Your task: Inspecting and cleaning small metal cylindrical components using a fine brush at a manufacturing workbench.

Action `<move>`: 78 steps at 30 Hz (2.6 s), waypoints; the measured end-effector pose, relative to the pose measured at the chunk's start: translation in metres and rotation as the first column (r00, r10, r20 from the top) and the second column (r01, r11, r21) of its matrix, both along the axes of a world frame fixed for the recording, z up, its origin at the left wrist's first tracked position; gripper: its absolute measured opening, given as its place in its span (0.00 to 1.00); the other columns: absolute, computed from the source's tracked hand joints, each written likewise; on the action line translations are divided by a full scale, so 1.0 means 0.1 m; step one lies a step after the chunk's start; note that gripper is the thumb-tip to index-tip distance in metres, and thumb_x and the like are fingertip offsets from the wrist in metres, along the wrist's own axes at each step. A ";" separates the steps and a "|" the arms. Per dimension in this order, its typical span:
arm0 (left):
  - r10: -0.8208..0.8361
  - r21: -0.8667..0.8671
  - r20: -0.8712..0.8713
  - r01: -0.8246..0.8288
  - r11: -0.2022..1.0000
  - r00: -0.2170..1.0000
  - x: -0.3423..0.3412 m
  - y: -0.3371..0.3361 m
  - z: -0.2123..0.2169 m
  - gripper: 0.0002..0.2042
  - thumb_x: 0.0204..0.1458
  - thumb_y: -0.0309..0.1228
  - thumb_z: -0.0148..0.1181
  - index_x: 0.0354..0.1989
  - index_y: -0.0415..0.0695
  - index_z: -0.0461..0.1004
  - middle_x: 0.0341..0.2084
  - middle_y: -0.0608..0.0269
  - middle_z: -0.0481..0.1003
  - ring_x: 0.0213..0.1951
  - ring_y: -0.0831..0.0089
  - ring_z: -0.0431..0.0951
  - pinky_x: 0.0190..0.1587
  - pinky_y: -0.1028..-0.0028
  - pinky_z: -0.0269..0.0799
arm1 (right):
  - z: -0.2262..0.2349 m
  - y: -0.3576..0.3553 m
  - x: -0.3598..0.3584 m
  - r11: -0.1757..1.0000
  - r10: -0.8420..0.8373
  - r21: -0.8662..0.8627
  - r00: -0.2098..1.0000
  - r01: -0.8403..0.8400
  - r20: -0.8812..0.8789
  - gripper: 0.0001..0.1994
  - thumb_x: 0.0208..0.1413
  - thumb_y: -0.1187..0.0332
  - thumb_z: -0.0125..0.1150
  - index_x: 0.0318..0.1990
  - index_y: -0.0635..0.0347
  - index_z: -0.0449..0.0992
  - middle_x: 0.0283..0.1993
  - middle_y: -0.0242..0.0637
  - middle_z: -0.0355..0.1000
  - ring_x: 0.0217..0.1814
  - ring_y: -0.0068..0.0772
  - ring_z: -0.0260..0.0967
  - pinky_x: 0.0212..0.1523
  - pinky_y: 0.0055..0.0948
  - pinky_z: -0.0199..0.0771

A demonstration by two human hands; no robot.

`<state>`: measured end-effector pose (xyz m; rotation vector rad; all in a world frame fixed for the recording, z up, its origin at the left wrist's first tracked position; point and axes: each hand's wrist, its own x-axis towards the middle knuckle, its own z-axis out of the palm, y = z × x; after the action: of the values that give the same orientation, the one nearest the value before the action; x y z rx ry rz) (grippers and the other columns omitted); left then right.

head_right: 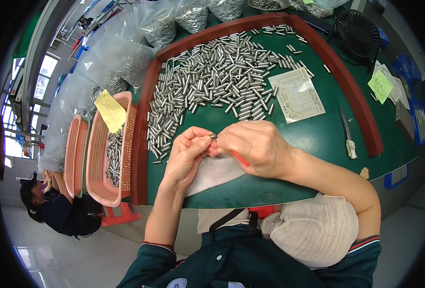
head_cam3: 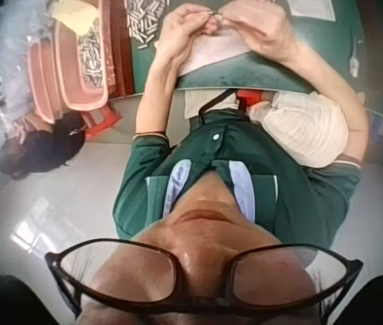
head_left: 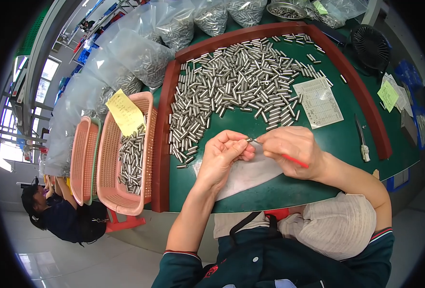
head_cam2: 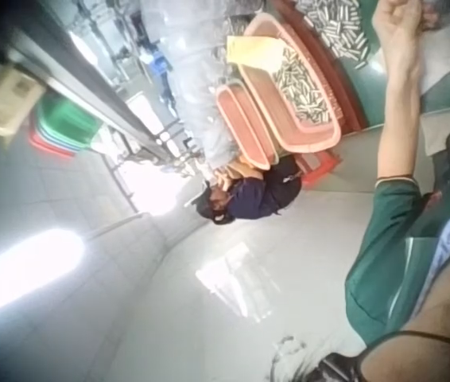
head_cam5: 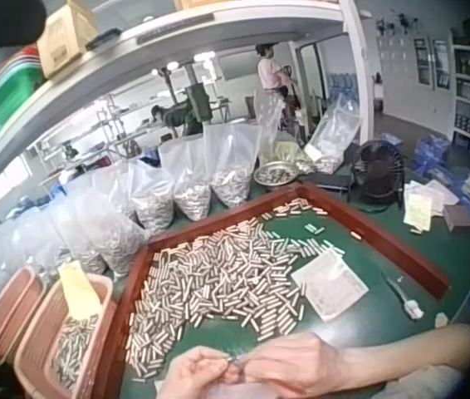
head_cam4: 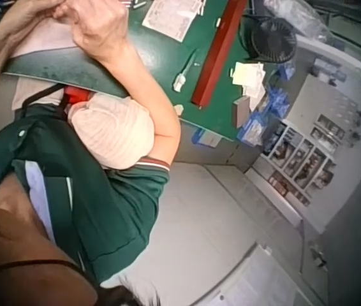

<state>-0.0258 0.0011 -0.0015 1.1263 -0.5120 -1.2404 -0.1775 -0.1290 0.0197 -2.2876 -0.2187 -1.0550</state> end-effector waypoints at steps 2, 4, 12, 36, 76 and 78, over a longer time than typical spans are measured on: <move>0.008 -0.003 0.019 -0.008 1.000 1.000 -0.02 0.00 0.00 0.06 0.52 0.25 0.55 0.36 0.37 0.69 0.26 0.56 0.76 0.27 0.75 0.77 0.34 0.77 0.74 | -0.07 -0.04 0.00 0.988 0.018 0.152 1.000 -0.016 -0.012 0.08 0.41 0.78 0.61 0.29 0.63 0.68 0.29 0.44 0.72 0.27 0.40 0.73 0.25 0.30 0.74; 0.043 -0.022 0.032 -0.042 0.999 0.999 -0.06 0.00 0.01 0.05 0.52 0.24 0.56 0.35 0.36 0.69 0.26 0.55 0.76 0.27 0.75 0.77 0.34 0.78 0.74 | -0.07 -0.05 -0.02 0.986 0.065 -0.160 0.992 -0.047 0.107 0.07 0.41 0.77 0.60 0.28 0.63 0.68 0.29 0.45 0.72 0.27 0.40 0.73 0.24 0.30 0.74; 0.392 -0.171 0.475 -0.354 0.919 0.788 -0.07 0.03 0.19 0.04 0.51 0.20 0.54 0.35 0.33 0.70 0.25 0.57 0.75 0.26 0.77 0.76 0.33 0.81 0.72 | -0.01 0.00 -0.05 0.990 0.017 0.136 0.987 -0.039 0.162 0.04 0.48 0.79 0.57 0.31 0.64 0.69 0.27 0.43 0.73 0.27 0.38 0.74 0.26 0.29 0.74; 0.186 -0.176 0.964 -0.071 0.982 0.188 -0.16 0.77 0.44 0.08 0.38 0.17 0.62 0.29 0.37 0.74 0.21 0.59 0.71 0.24 0.68 0.71 0.26 0.75 0.66 | -0.14 0.02 -0.01 0.989 -0.102 0.094 0.983 0.118 -0.154 0.05 0.44 0.79 0.60 0.25 0.64 0.69 0.23 0.38 0.69 0.20 0.38 0.67 0.20 0.29 0.66; 0.019 -0.217 -0.702 -0.239 0.947 0.712 -0.56 1.96 -1.04 0.07 0.48 0.34 0.61 0.35 0.48 0.73 0.26 0.70 0.60 0.26 0.81 0.56 0.31 0.81 0.51 | -0.16 0.02 -0.07 0.978 -0.090 0.140 0.920 0.153 -0.381 0.06 0.59 0.75 0.47 0.35 0.70 0.69 0.34 0.41 0.72 0.32 0.29 0.70 0.36 0.24 0.71; 0.023 -0.204 -0.704 -0.232 0.951 0.710 -0.57 1.96 -1.04 0.08 0.48 0.34 0.61 0.35 0.48 0.73 0.26 0.69 0.60 0.26 0.81 0.56 0.31 0.81 0.51 | -0.16 0.02 -0.08 0.974 -0.091 0.160 0.920 0.162 -0.380 0.06 0.59 0.74 0.47 0.34 0.70 0.69 0.33 0.42 0.72 0.31 0.29 0.70 0.36 0.23 0.71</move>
<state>-0.0824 0.1970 -0.1058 0.3762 -0.0155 -1.3109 -0.1851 -0.1274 0.0039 -2.2966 0.1798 -0.6492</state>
